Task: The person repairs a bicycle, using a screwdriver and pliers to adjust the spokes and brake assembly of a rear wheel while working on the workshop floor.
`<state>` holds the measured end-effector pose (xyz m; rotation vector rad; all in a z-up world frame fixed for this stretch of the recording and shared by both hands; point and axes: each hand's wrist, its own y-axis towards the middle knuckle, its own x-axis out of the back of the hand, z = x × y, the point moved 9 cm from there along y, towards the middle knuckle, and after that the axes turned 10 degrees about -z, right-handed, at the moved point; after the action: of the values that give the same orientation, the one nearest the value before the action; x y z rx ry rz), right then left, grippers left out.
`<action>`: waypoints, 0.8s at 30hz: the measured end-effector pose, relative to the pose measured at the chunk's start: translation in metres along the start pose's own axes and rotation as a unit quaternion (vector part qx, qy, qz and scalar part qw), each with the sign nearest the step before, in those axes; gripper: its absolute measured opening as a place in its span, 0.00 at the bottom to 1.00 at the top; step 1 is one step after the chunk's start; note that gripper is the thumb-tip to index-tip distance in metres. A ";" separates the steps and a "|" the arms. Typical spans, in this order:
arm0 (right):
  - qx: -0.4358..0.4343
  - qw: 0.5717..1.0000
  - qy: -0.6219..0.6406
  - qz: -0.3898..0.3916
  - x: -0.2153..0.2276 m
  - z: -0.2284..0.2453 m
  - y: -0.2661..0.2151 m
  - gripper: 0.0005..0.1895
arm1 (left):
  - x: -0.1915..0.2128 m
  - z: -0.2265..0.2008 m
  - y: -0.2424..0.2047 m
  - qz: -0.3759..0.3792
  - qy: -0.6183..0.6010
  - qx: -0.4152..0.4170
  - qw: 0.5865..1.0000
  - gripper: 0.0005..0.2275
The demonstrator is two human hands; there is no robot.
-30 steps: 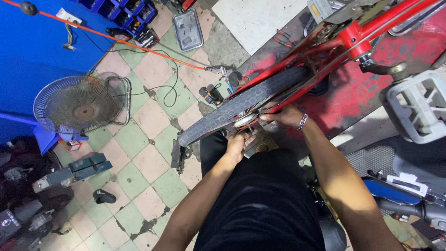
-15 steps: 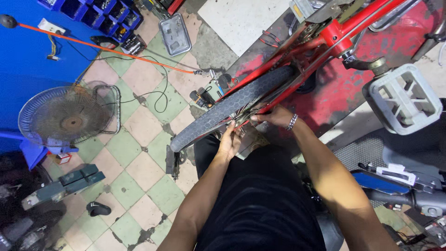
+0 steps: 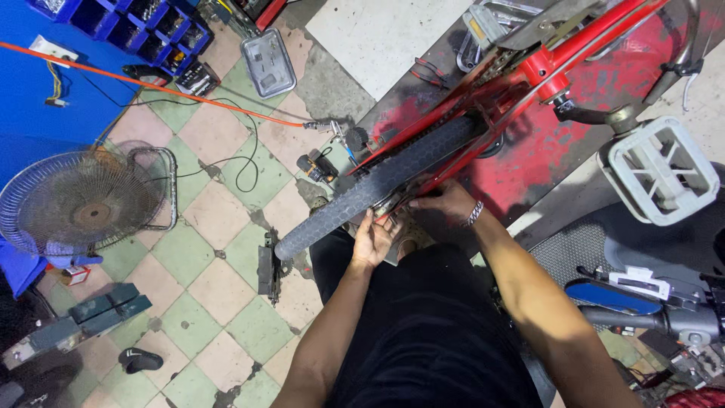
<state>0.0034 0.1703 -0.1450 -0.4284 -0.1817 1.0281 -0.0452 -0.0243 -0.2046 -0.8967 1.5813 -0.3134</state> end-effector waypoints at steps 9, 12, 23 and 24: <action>0.008 0.994 0.097 -0.055 0.003 -0.024 -0.009 0.43 | -0.023 0.000 -0.008 0.023 -0.077 0.058 0.995 0.24; 0.006 0.995 0.071 -0.068 0.001 -0.023 -0.015 0.40 | -0.006 0.002 -0.001 -0.022 -0.173 0.057 0.983 0.14; -0.061 0.997 0.046 -0.023 0.001 0.000 -0.014 0.21 | -0.038 -0.004 -0.028 -0.058 -0.075 0.108 0.990 0.19; -0.059 0.997 0.034 -0.032 0.002 -0.002 -0.013 0.21 | -0.044 -0.007 -0.035 -0.076 -0.017 0.111 0.991 0.21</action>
<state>0.0156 0.1658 -0.1410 -0.5602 -0.1950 0.9416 -0.0403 -0.0185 -0.1483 -0.8459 1.4186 -0.5680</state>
